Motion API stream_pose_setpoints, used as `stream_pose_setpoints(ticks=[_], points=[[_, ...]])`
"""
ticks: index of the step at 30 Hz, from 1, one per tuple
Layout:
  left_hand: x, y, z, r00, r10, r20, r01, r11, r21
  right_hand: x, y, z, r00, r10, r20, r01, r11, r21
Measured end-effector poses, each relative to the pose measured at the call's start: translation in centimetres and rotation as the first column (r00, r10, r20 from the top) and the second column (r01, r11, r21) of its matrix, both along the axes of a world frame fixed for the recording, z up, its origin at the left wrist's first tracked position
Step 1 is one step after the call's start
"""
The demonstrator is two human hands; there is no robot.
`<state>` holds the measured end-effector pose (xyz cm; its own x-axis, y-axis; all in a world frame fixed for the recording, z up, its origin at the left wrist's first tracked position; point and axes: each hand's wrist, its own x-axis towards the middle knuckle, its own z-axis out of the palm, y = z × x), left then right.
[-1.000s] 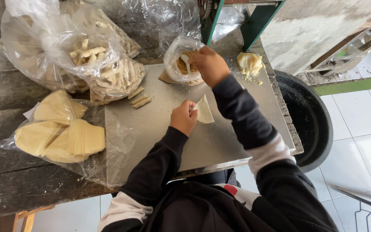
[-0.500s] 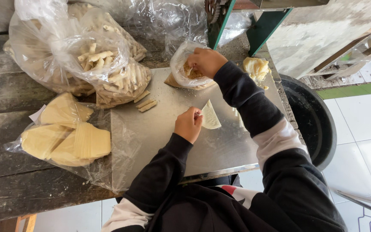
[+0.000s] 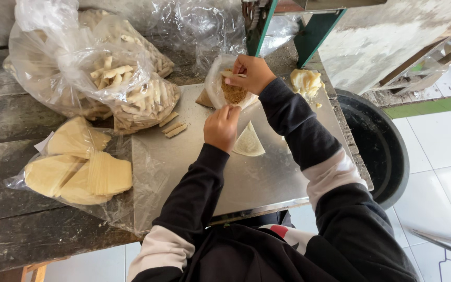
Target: The person separates thin triangular wrappers from a stack and places them on a metal table. They then scoop a brown granular filling into each wrapper and fold them into triangular packets, stacking the finished items on the table.
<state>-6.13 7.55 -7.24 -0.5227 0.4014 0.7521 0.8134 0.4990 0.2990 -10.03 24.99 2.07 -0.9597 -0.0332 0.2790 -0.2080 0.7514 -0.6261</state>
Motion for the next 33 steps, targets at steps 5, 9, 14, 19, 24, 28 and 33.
stream_pose_setpoints(ticks=[5, 9, 14, 19, 24, 28, 33], points=[[1.5, -0.9, -0.9, 0.996, -0.076, 0.047, 0.076, 0.997, 0.021, 1.0, 0.1, -0.9, 0.989, -0.122, -0.088, 0.121, 0.993, -0.009], [2.7, -2.1, -0.5, 0.961, -0.118, 0.252, 0.072, 0.98, 0.186, 2.1, 1.1, -1.2, 0.989, -0.088, -0.121, 0.085, 0.996, -0.025], [4.7, -3.7, -1.0, 0.921, 0.02, 0.389, 0.019, 0.995, -0.097, 4.1, 2.5, -1.7, 0.997, -0.08, -0.011, 0.075, 0.97, -0.23], [5.6, -3.0, -2.5, 0.873, 0.021, 0.487, 0.094, 0.973, -0.211, 4.8, 3.6, -2.5, 0.975, -0.189, 0.12, 0.222, 0.888, -0.403], [5.8, -2.3, -4.1, 0.845, -0.071, 0.53, 0.152, 0.982, -0.11, 4.8, 3.8, -3.2, 0.977, -0.215, 0.002, 0.195, 0.883, -0.426], [5.6, -2.7, -4.8, 0.818, -0.15, 0.555, 0.165, 0.986, 0.023, 5.6, 2.4, -3.4, 0.966, -0.245, -0.079, 0.203, 0.914, -0.353], [5.4, -3.2, -4.8, 0.771, -0.181, 0.61, 0.14, 0.984, 0.114, 7.2, -1.1, -3.8, 0.915, -0.255, -0.313, 0.275, 0.961, 0.02]])
